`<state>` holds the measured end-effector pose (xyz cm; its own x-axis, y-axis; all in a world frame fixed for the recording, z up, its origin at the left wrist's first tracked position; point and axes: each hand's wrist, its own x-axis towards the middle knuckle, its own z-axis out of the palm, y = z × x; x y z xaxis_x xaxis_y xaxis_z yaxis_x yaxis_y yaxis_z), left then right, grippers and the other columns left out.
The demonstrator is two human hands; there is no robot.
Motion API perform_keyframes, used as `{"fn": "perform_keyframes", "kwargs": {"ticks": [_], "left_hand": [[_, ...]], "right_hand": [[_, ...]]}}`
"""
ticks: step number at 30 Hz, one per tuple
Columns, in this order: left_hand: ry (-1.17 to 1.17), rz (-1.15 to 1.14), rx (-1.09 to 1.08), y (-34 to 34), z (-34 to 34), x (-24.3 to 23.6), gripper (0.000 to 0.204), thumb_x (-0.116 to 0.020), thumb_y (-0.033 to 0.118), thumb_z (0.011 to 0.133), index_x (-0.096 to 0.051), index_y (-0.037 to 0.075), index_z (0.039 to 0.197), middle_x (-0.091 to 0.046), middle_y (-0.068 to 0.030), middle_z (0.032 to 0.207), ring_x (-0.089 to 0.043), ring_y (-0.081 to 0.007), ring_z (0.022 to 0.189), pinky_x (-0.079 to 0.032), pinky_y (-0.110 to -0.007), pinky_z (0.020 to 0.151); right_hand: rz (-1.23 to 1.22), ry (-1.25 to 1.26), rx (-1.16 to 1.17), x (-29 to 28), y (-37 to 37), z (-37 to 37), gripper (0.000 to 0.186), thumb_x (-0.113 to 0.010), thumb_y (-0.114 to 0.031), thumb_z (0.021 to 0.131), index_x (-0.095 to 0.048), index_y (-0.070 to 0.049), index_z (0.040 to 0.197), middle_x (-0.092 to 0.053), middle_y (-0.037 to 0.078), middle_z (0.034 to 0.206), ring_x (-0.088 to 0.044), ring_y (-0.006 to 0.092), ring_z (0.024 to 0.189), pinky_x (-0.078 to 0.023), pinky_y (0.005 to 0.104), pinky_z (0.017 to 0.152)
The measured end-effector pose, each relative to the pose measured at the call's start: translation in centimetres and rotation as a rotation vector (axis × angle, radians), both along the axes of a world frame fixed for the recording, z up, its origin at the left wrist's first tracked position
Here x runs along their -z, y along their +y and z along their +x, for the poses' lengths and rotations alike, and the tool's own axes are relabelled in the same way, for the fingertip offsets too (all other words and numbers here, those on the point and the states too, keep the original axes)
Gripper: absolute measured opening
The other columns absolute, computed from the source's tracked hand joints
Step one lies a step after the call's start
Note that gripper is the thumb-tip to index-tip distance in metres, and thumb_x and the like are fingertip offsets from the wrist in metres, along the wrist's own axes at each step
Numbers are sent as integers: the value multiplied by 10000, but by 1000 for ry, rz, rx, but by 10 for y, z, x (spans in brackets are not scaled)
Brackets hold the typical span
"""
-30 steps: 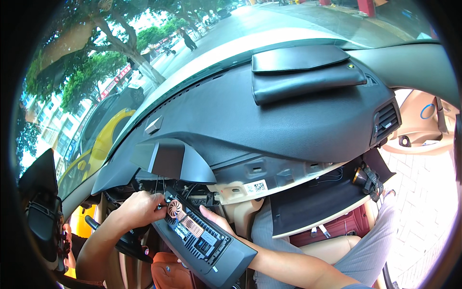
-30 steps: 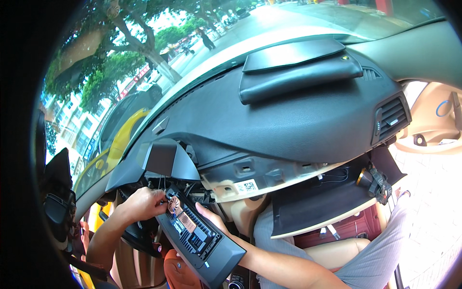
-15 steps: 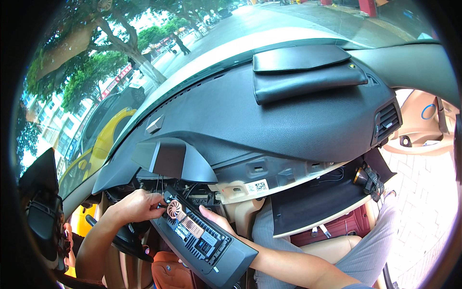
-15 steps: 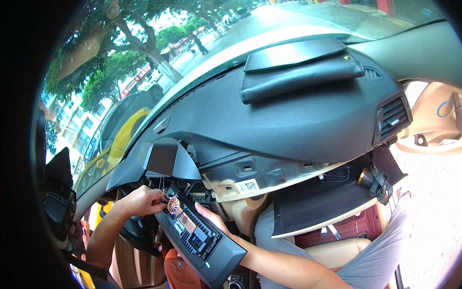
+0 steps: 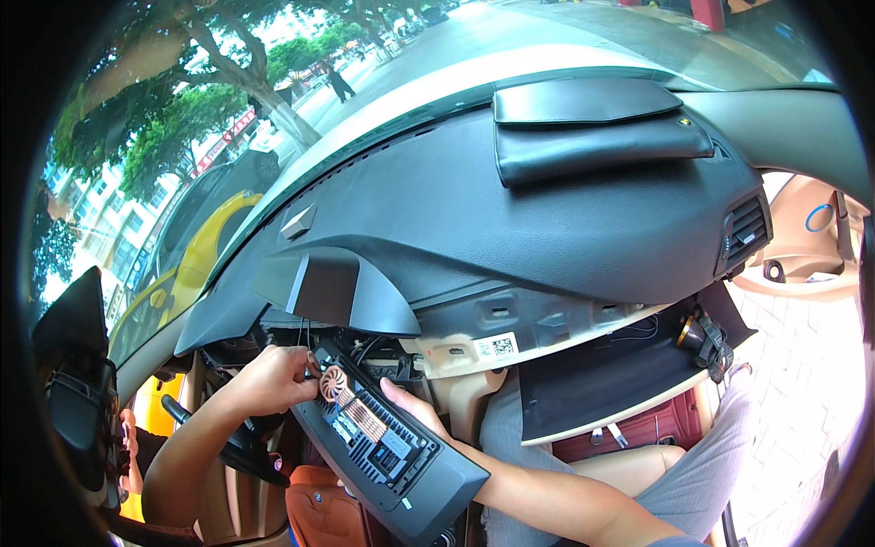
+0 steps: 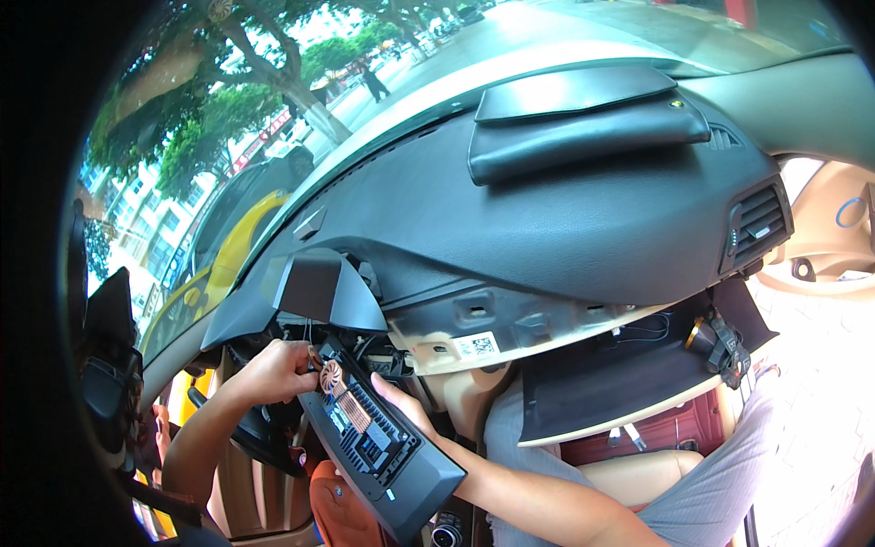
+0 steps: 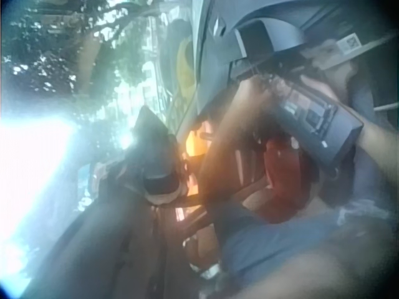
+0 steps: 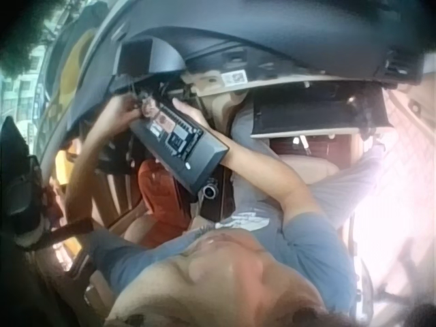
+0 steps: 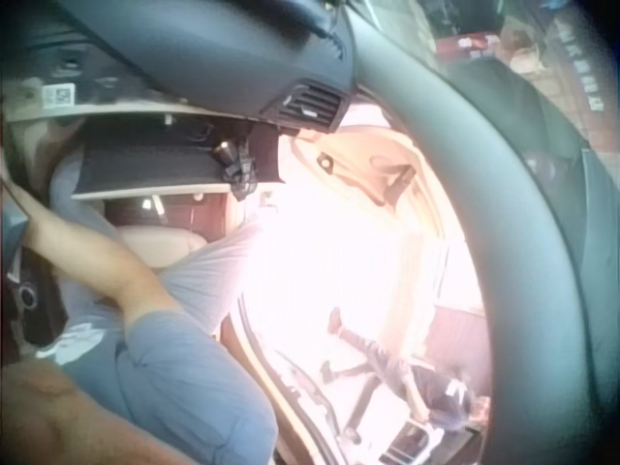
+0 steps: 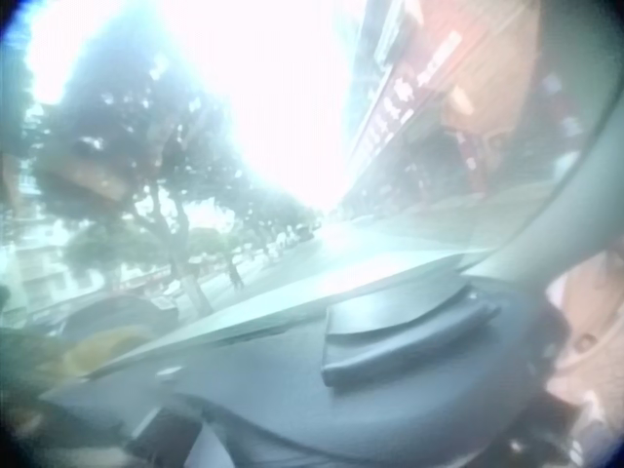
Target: The person removes a dashboard panel, disconnects wiring, and retrieves tools from a nearby shop. They return to the car and use a screwdriver to adjust components within the dashboard cavity.
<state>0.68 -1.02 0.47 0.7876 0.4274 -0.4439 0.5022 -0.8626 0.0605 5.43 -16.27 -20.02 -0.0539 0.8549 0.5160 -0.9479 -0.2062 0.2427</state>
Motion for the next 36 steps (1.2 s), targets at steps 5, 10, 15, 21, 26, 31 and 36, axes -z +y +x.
{"fn": "perform_keyframes", "kwargs": {"ticks": [5, 10, 15, 21, 26, 31, 36], "left_hand": [[-43, 205, 347, 4, -5, 6, 283, -694, 226, 807, -675, 7, 986, -676, -207, 731, -692, -381, 704, -559, -431, 656], [-51, 102, 223, 1, -7, 1, 281, -692, 200, 808, -664, -5, 998, -665, -196, 702, -680, -364, 658, -545, -411, 621], [-45, 56, 138, -3, -4, -1, 262, -685, 184, 802, -650, -34, 943, -660, -186, 697, -677, -367, 658, -542, -413, 629], [-55, 172, 382, 4, -6, 3, 140, -641, 139, 837, -634, -1, 835, -653, -209, 742, -663, -408, 720, -545, -429, 660], [-170, 6, 281, 13, -14, 5, 137, -630, 132, 865, -636, 1, 822, -645, -204, 729, -661, -408, 719, -540, -423, 658], [-414, 57, 135, 21, -32, 12, 198, -600, 152, 967, -640, -22, 882, -630, -64, 643, -630, -136, 535, -501, -283, 524], [-788, -287, -101, 18, -58, 31, 165, -609, 163, 996, -641, 5, 961, -663, -19, 753, -619, -81, 643, -473, -232, 543]], "right_hand": [[-10, -5, 4, 0, 1, -3, 638, -419, -538, 1046, -523, -35, 1424, -634, 206, 1305, -687, 323, 1080, -583, 455, 931], [24, 22, 40, 1, 4, -4, 642, -405, -534, 1050, -508, -28, 1433, -632, 205, 1310, -679, 332, 1105, -575, 458, 948], [34, 42, 10, -2, 4, -5, 648, -402, -532, 1051, -497, -21, 1438, -632, 205, 1312, -673, 332, 1124, -562, 464, 970], [-241, -66, 34, -3, -1, -6, 617, -382, -511, 1064, -513, -19, 1412, -675, 183, 1217, -712, 294, 1022, -612, 425, 867], [-99, -3, -23, 0, -1, -5, 678, -418, -551, 1036, -480, -21, 1454, -596, 219, 1369, -636, 363, 1183, -506, 507, 1040], [-5, 58, -42, 0, -20, -5, 665, -434, -508, 1036, -444, -19, 1487, -562, 247, 1412, -623, 391, 1213, -504, 531, 1043], [-123, 97, -87, -3, -36, 2, 631, -445, -468, 1031, -453, -33, 1489, -565, 250, 1406, -643, 388, 1187, -530, 552, 1007]]}}
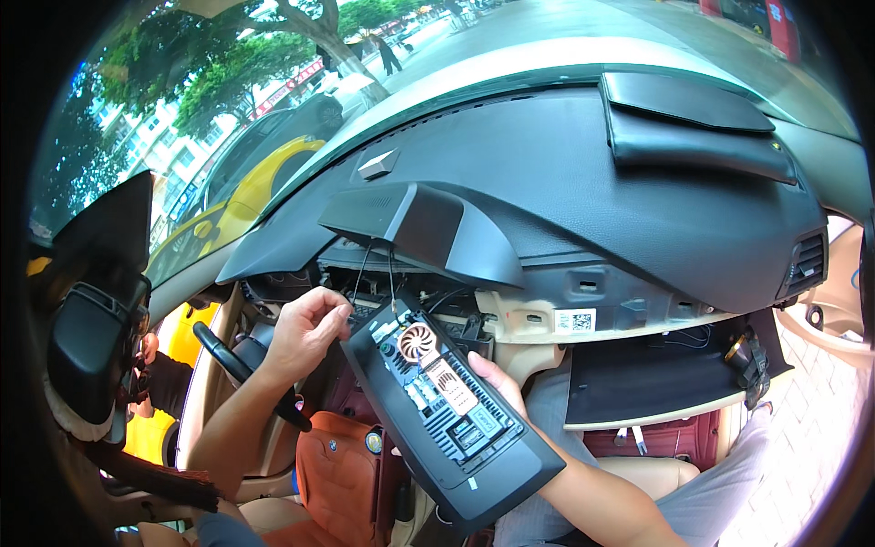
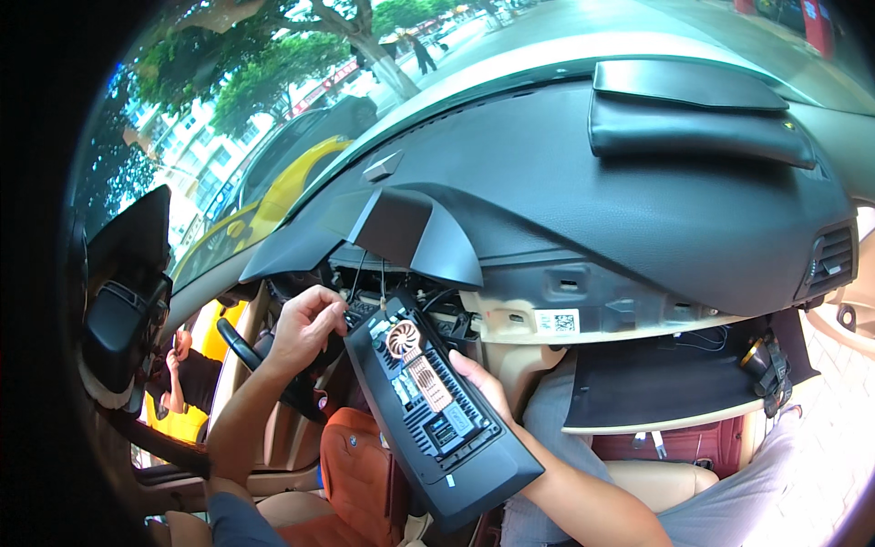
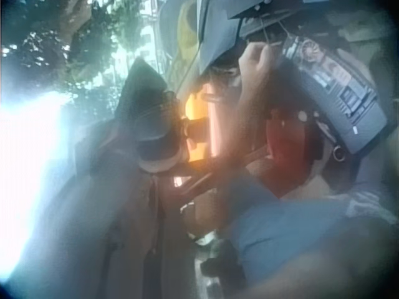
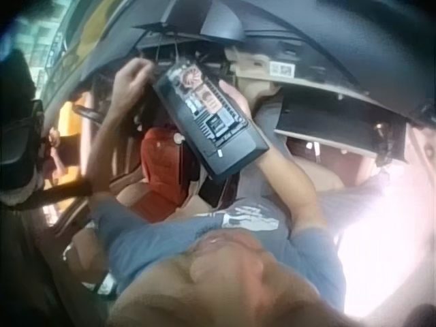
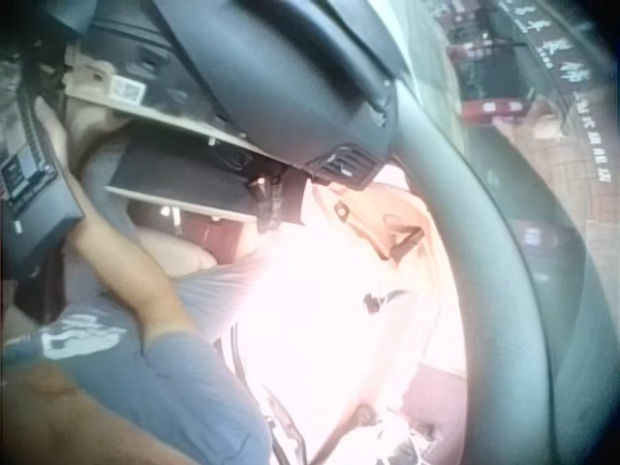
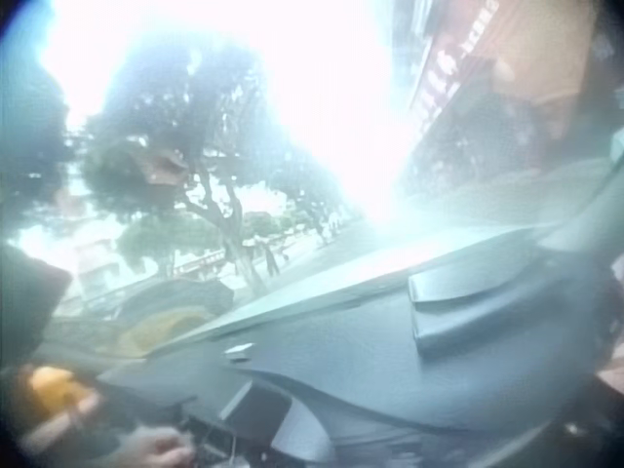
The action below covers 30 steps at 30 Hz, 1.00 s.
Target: The person removes a dashboard panel, disconnects wiring, and retrieves tools from a nearby shop. They return to the car and use a screwdriver to adjust components within the dashboard cavity.
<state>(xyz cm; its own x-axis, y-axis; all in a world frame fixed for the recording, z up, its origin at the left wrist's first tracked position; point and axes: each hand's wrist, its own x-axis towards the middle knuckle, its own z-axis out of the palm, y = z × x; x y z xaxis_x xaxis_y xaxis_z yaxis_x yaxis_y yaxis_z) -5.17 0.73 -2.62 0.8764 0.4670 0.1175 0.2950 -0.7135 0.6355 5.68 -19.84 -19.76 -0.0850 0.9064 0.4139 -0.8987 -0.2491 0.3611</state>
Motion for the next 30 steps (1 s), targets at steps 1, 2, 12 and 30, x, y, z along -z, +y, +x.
{"fn": "perform_keyframes", "kwargs": {"ticks": [1, 2, 12, 30], "left_hand": [[-57, -105, -42, -1, -3, 3, 159, -613, 165, 1000, -641, 10, 978, -667, -7, 781, -619, -78, 673, -469, -229, 553], [-70, -101, -146, -1, -5, 4, 156, -617, 172, 1005, -635, 18, 1024, -670, -3, 822, -616, -69, 700, -450, -214, 562], [128, -10, 164, 5, 27, 11, 276, -717, 261, 936, -765, 7, 1035, -652, -59, 880, -609, -149, 812, -479, -292, 755], [256, 129, 309, 11, 41, 12, 172, -748, 162, 813, -711, -3, 849, -683, -117, 856, -671, -226, 813, -530, -334, 764]], "right_hand": [[24, 99, -37, 0, 1, 2, 621, -451, -453, 1028, -459, -34, 1486, -563, 252, 1408, -643, 387, 1188, -529, 552, 1007], [-143, -186, 70, 1, 0, 2, 610, -474, -431, 1016, -472, -28, 1475, -572, 259, 1393, -648, 384, 1182, -540, 542, 997], [-154, -42, 27, 21, 9, -1, 625, -458, -451, 1016, -502, 8, 1438, -615, 258, 1337, -670, 392, 1133, -535, 527, 1002], [-256, -250, 38, -2, 13, 4, 717, -399, -540, 1018, -418, -12, 1502, -523, 272, 1437, -604, 433, 1223, -490, 558, 1053]]}}
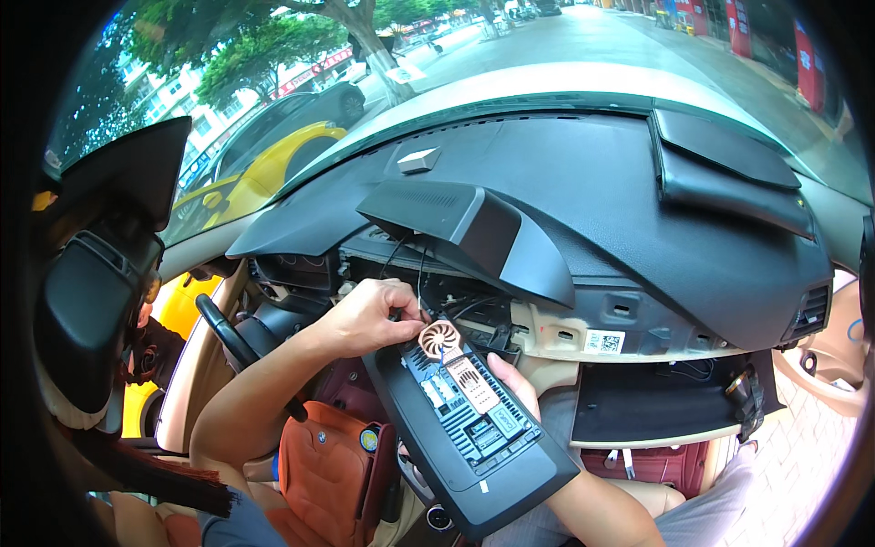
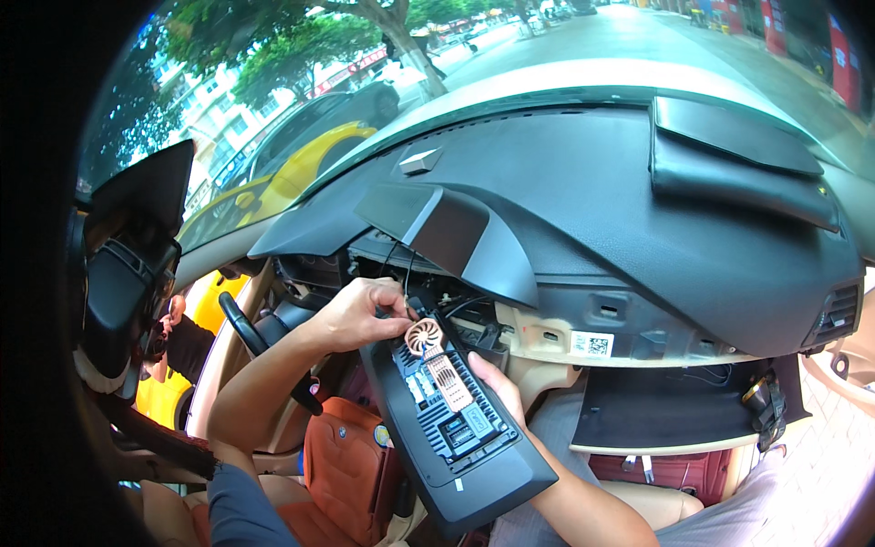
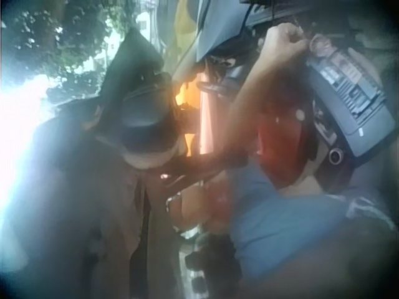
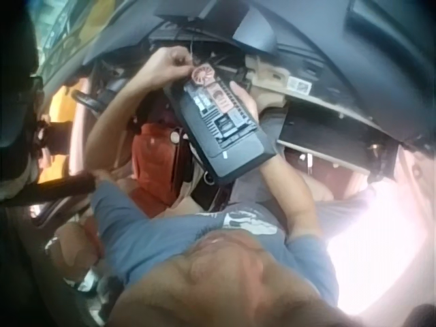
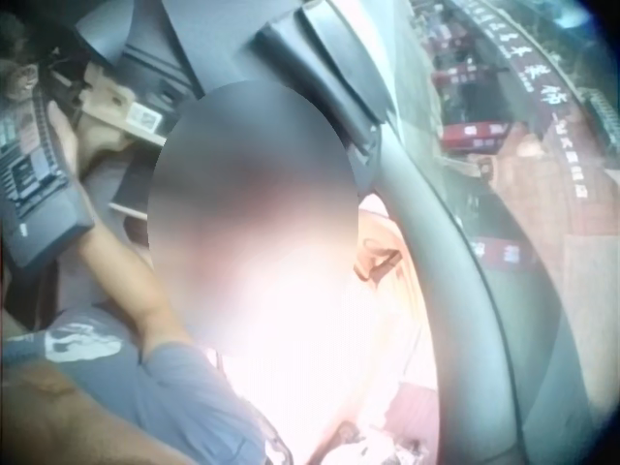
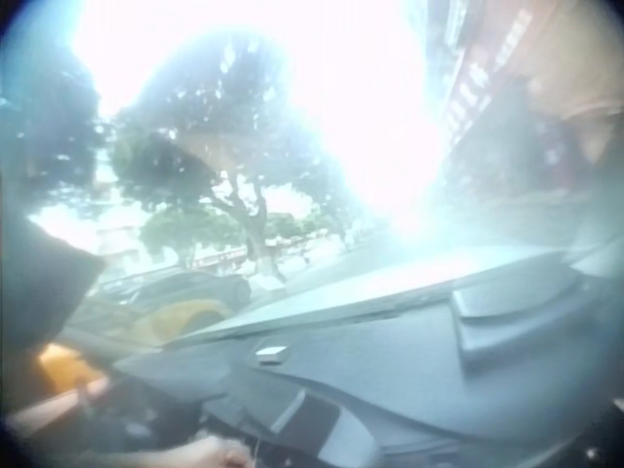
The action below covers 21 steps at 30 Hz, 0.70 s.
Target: The person removes a dashboard panel, disconnects wiring, and retrieves tools from a nearby shop. They return to the car and use a screwdriver to adjust components within the dashboard cavity.
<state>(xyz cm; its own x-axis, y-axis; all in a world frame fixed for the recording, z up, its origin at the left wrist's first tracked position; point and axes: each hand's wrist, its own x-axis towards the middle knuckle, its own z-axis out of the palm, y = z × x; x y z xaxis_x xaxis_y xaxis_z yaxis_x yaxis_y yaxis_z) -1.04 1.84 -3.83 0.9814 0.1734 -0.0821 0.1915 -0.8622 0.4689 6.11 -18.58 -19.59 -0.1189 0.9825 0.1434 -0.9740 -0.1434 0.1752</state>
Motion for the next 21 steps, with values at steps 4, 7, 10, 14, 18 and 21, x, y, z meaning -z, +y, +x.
{"fn": "perform_keyframes", "kwargs": {"ticks": [4, 7, 10, 14, 18, 21], "left_hand": [[22, 2, 22, 6, -2, 1, 197, -749, 182, 844, -662, 6, 831, -653, -117, 823, -645, -216, 781, -516, -333, 723], [2, -50, -10, 4, -6, 5, 207, -733, 197, 896, -651, 9, 862, -651, -84, 846, -627, -175, 803, -497, -315, 736], [-109, -179, -114, -5, -13, 13, 184, -709, 174, 935, -727, -5, 969, -663, -62, 924, -615, -137, 874, -476, -280, 806], [-259, -330, -195, -15, -17, 25, 173, -704, 122, 933, -779, 2, 1032, -658, -61, 918, -593, -138, 871, -458, -265, 805], [-260, -289, -205, -14, -19, 27, 150, -726, 117, 920, -772, -2, 998, -652, -52, 904, -601, -128, 899, -472, -263, 816], [-253, -96, -258, -15, -20, 27, 150, -738, 126, 908, -761, -21, 932, -648, -66, 885, -606, -146, 874, -472, -264, 799]], "right_hand": [[31, 40, 17, 7, 7, -3, 694, -440, -538, 1015, -458, -25, 1481, -544, 252, 1428, -609, 416, 1221, -478, 557, 1061], [15, 13, 38, 8, 9, -4, 691, -446, -537, 1013, -459, -31, 1482, -554, 245, 1419, -611, 405, 1223, -481, 547, 1061], [33, -9, 51, 3, 6, -3, 689, -445, -536, 1015, -457, -29, 1482, -572, 239, 1400, -621, 389, 1215, -494, 534, 1052], [160, 114, 14, -4, 5, -1, 688, -424, -539, 1026, -463, -13, 1467, -605, 223, 1360, -653, 362, 1172, -524, 501, 1029], [155, 94, 53, -4, 8, -2, 681, -400, -533, 1038, -465, -1, 1459, -608, 231, 1347, -653, 362, 1170, -528, 495, 1026], [132, 103, 60, -1, 10, -1, 692, -396, -547, 1036, -460, -8, 1466, -598, 235, 1358, -651, 364, 1173, -527, 501, 1026]]}}
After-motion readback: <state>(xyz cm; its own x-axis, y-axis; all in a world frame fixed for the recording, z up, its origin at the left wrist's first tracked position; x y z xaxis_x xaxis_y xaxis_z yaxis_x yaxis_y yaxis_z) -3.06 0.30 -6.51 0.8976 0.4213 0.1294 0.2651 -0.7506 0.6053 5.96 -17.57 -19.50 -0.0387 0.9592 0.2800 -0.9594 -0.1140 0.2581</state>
